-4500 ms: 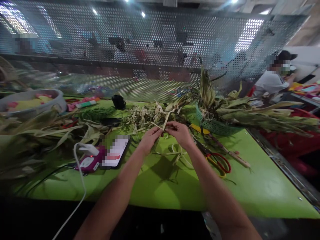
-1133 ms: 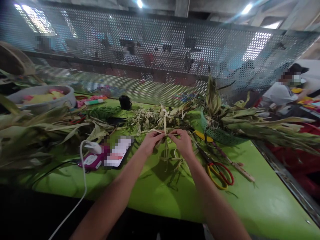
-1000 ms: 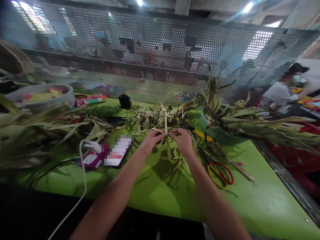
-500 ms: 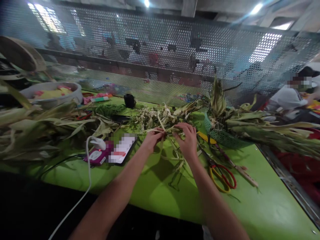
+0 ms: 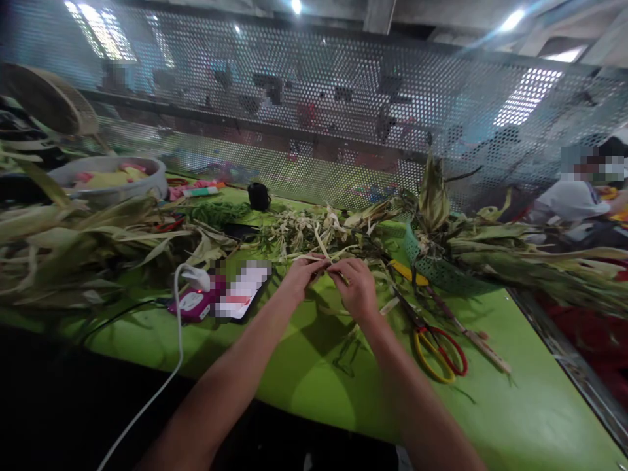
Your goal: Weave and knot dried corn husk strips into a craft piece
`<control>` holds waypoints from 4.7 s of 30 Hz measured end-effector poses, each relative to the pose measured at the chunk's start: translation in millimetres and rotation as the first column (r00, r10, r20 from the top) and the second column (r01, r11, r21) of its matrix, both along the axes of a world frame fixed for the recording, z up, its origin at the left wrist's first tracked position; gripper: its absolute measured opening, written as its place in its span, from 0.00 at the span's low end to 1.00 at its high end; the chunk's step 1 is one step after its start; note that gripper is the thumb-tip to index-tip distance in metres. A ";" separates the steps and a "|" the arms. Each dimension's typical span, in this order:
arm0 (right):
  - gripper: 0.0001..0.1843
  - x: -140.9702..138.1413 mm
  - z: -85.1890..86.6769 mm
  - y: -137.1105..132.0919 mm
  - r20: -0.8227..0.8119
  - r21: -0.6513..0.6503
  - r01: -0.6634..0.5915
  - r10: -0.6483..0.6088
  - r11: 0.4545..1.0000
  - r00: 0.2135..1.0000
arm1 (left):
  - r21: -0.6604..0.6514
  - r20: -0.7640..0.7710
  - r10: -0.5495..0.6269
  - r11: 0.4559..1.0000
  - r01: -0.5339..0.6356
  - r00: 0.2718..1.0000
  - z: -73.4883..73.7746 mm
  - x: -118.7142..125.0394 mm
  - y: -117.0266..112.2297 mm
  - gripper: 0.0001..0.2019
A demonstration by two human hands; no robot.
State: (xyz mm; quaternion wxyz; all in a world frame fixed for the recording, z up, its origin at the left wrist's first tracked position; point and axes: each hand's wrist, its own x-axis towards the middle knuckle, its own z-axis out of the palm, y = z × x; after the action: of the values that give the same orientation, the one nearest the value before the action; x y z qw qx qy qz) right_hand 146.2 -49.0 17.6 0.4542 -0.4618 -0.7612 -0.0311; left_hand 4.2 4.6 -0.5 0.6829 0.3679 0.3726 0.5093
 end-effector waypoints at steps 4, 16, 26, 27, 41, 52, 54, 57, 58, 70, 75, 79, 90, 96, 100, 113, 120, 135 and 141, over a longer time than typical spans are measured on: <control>0.05 -0.2 -3.7 0.7 0.056 0.032 0.030 -0.031 0.999 0.998 | -0.017 0.080 -0.012 1.000 0.013 0.997 4.7 -2.3 -2.0 0.15; 0.15 -6.5 -2.5 2.7 -0.452 -0.421 -0.058 -0.154 0.905 0.879 | 0.004 -0.001 -0.024 1.000 0.024 1.000 10.0 -1.5 -8.2 0.17; 0.06 -6.8 -1.8 0.4 -0.165 -0.380 0.066 -0.138 0.923 0.977 | -0.001 -0.019 -0.160 0.987 0.160 0.987 10.5 -5.0 -9.0 0.12; 0.06 -6.0 -1.9 0.1 -0.138 -0.361 0.084 -0.142 0.929 0.980 | 0.001 -0.030 -0.171 0.985 0.171 0.985 12.1 -5.9 -9.7 0.12; 0.04 -6.6 -5.6 -3.1 0.097 -0.185 0.307 -0.294 0.934 0.951 | 0.300 -0.199 -0.029 0.950 0.089 0.980 18.2 -6.3 -8.3 0.10; 0.08 -3.5 -23.5 -1.9 0.118 -0.118 0.207 -0.193 0.971 0.974 | -0.056 0.255 -0.127 0.988 0.145 0.959 10.0 2.5 -12.5 0.16; 0.08 -3.6 -21.2 -1.0 0.091 -0.138 0.178 -0.167 0.974 0.982 | -0.075 0.260 -0.093 0.990 0.116 0.961 11.8 2.5 -11.9 0.16; 0.14 -3.7 -12.4 -1.2 0.103 -0.089 0.180 -0.171 0.980 0.980 | -0.087 0.265 -0.031 0.995 0.056 0.964 12.7 2.0 -9.4 0.15; 0.18 -3.8 -8.5 -2.1 0.126 -0.059 0.177 -0.169 0.982 0.978 | -0.089 0.264 -0.012 0.995 0.037 0.964 12.1 1.7 -8.1 0.15; 0.07 -3.1 3.6 -10.5 0.269 0.031 0.013 -0.021 0.999 0.963 | 0.114 0.108 -0.010 0.993 -0.003 0.994 0.7 1.0 -1.6 0.17; 0.07 -8.0 5.2 -13.4 0.350 0.020 -0.021 0.013 1.000 0.936 | 0.079 0.145 -0.034 0.997 0.023 0.989 7.0 1.3 -5.8 0.18; 0.09 -10.6 3.7 -14.4 0.402 0.048 -0.021 0.000 0.999 0.915 | 0.045 0.159 -0.004 0.999 -0.003 0.987 10.0 2.2 -7.4 0.18; 0.07 -4.8 10.2 -16.0 0.195 0.060 0.045 -0.056 0.997 0.979 | 0.129 0.070 -0.013 0.992 0.003 0.997 5.3 1.5 -3.1 0.21; 0.03 6.5 23.6 -6.9 -0.028 0.013 0.190 -0.189 0.982 0.982 | 0.146 0.105 -0.205 0.971 0.189 0.973 10.5 3.1 -8.7 0.20; 0.06 9.2 20.7 -3.0 -0.115 -0.094 0.219 -0.229 0.971 0.967 | 0.135 0.170 -0.275 0.958 0.254 0.946 13.2 3.0 -12.2 0.14; 0.14 6.4 8.8 2.3 -0.625 -0.496 -0.127 -0.252 0.859 0.739 | 0.088 0.070 -0.157 0.985 0.150 0.985 6.8 7.0 -9.5 0.15; 0.13 8.6 6.8 3.8 -0.771 -0.466 -0.338 -0.188 0.818 0.608 | 0.027 0.019 -0.065 0.998 0.064 0.998 7.4 2.6 -6.2 0.15; 0.14 11.1 3.6 5.1 -0.642 -0.458 -0.199 -0.168 0.867 0.748 | -0.011 0.030 -0.010 1.000 0.011 0.999 8.7 -0.5 -4.6 0.14; 0.14 16.5 -3.9 11.4 -0.603 -0.457 -0.175 -0.159 0.872 0.782 | 0.011 -0.020 -0.008 1.000 0.009 1.000 3.3 -1.2 -0.7 0.11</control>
State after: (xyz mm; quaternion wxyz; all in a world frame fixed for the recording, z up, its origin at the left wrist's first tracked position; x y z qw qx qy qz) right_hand 162.7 -37.6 13.7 0.5479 -0.5415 -0.5524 0.3185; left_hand 2.9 3.8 2.8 0.6793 0.3783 0.3753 0.5046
